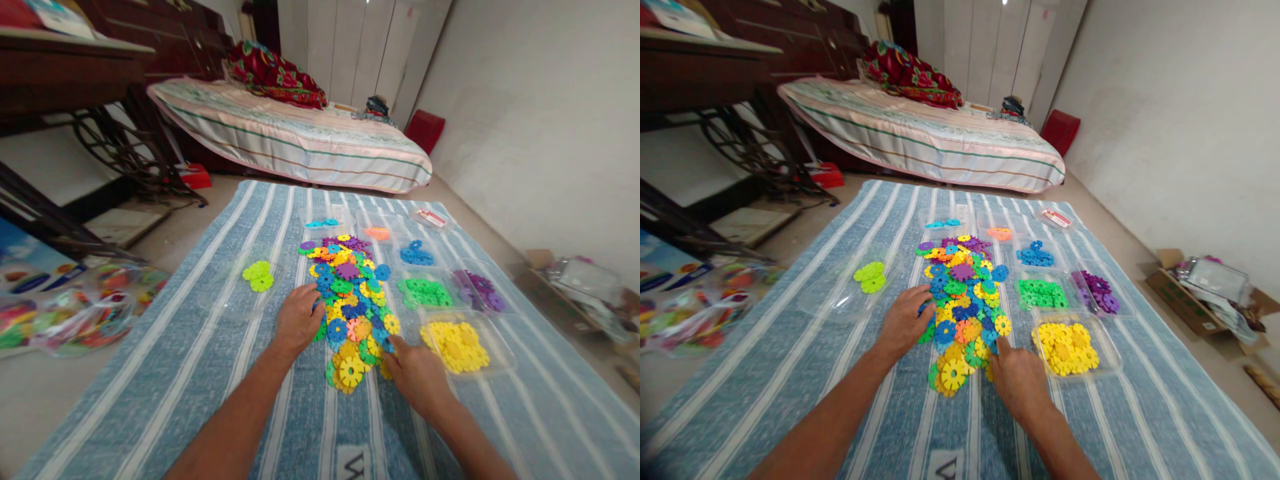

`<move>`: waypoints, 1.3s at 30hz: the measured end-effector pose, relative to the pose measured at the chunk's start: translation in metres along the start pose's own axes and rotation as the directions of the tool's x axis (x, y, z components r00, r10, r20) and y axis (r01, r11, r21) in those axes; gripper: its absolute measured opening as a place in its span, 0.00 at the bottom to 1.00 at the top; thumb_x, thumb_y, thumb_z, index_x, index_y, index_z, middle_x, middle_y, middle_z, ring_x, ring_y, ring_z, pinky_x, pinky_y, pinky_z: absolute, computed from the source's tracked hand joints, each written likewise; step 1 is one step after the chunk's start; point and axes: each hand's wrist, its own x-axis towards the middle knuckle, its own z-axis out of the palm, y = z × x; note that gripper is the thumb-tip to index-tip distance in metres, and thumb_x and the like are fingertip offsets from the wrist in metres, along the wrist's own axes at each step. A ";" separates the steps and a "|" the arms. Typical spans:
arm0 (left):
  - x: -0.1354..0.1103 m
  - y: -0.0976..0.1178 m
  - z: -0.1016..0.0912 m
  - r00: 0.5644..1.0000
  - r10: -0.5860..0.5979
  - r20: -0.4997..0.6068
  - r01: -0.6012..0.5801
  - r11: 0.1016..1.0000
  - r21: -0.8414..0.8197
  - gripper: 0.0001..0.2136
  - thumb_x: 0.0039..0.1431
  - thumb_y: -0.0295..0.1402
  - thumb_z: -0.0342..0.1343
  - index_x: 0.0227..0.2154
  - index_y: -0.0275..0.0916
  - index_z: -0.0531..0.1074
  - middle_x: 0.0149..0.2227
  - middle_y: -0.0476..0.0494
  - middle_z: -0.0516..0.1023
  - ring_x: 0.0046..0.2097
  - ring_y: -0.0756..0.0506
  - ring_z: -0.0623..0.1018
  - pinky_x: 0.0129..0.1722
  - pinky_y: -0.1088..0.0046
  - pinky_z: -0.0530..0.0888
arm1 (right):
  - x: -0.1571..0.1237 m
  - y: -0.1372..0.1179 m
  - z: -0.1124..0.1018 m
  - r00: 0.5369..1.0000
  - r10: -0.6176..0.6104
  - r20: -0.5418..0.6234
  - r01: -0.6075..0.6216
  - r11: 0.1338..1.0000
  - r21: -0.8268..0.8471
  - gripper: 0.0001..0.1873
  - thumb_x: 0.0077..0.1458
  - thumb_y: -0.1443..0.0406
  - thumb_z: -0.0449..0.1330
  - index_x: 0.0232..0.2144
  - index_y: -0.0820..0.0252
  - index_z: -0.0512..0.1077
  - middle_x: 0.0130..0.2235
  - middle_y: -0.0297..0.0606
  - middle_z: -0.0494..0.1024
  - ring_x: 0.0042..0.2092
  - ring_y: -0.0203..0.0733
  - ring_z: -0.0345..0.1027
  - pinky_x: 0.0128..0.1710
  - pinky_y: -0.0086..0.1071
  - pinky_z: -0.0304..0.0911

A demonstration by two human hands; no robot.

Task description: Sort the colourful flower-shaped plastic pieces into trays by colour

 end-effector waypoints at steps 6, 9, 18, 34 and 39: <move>0.000 -0.001 0.000 1.000 -0.002 -0.006 0.002 1.000 -0.021 0.10 0.55 0.32 0.48 0.33 0.39 0.74 0.45 0.39 0.75 0.49 0.41 0.73 0.50 0.58 0.71 | -0.004 -0.001 0.002 0.997 -0.061 -0.055 0.059 0.998 -0.039 0.08 0.58 0.64 0.51 0.34 0.57 0.70 0.22 0.38 0.77 0.24 0.42 0.72 0.21 0.26 0.47; 0.000 0.002 -0.001 1.000 0.001 -0.030 -0.002 1.000 -0.017 0.09 0.55 0.32 0.48 0.33 0.38 0.74 0.44 0.38 0.75 0.48 0.41 0.73 0.50 0.58 0.70 | -0.007 -0.002 0.006 0.989 -0.081 -0.123 0.082 0.997 0.003 0.10 0.58 0.65 0.50 0.31 0.57 0.71 0.21 0.36 0.76 0.23 0.39 0.70 0.20 0.26 0.47; -0.006 0.053 -0.019 0.981 0.191 0.019 -0.178 0.943 -0.280 0.10 0.58 0.30 0.47 0.38 0.38 0.72 0.45 0.41 0.75 0.49 0.43 0.71 0.52 0.62 0.67 | -0.011 0.003 0.012 0.942 0.099 -0.319 0.101 0.827 0.554 0.19 0.60 0.60 0.44 0.33 0.60 0.73 0.22 0.35 0.75 0.23 0.35 0.67 0.24 0.25 0.56; 0.036 0.067 -0.031 0.735 -0.440 0.516 0.667 0.328 -0.669 0.07 0.45 0.31 0.57 0.30 0.36 0.70 0.18 0.53 0.70 0.20 0.53 0.70 0.20 0.80 0.64 | -0.010 -0.009 0.019 0.988 0.150 -0.046 -0.005 0.326 0.945 0.18 0.55 0.52 0.52 0.29 0.57 0.73 0.16 0.28 0.64 0.20 0.35 0.60 0.19 0.26 0.56; 0.116 0.051 -0.052 0.754 -0.532 0.384 0.575 0.252 -0.779 0.09 0.57 0.33 0.50 0.38 0.34 0.65 0.33 0.43 0.76 0.31 0.52 0.76 0.31 0.77 0.71 | -0.016 -0.010 0.026 0.972 0.227 -0.065 -0.011 0.318 0.948 0.19 0.53 0.50 0.52 0.29 0.56 0.74 0.16 0.28 0.63 0.19 0.35 0.59 0.19 0.26 0.55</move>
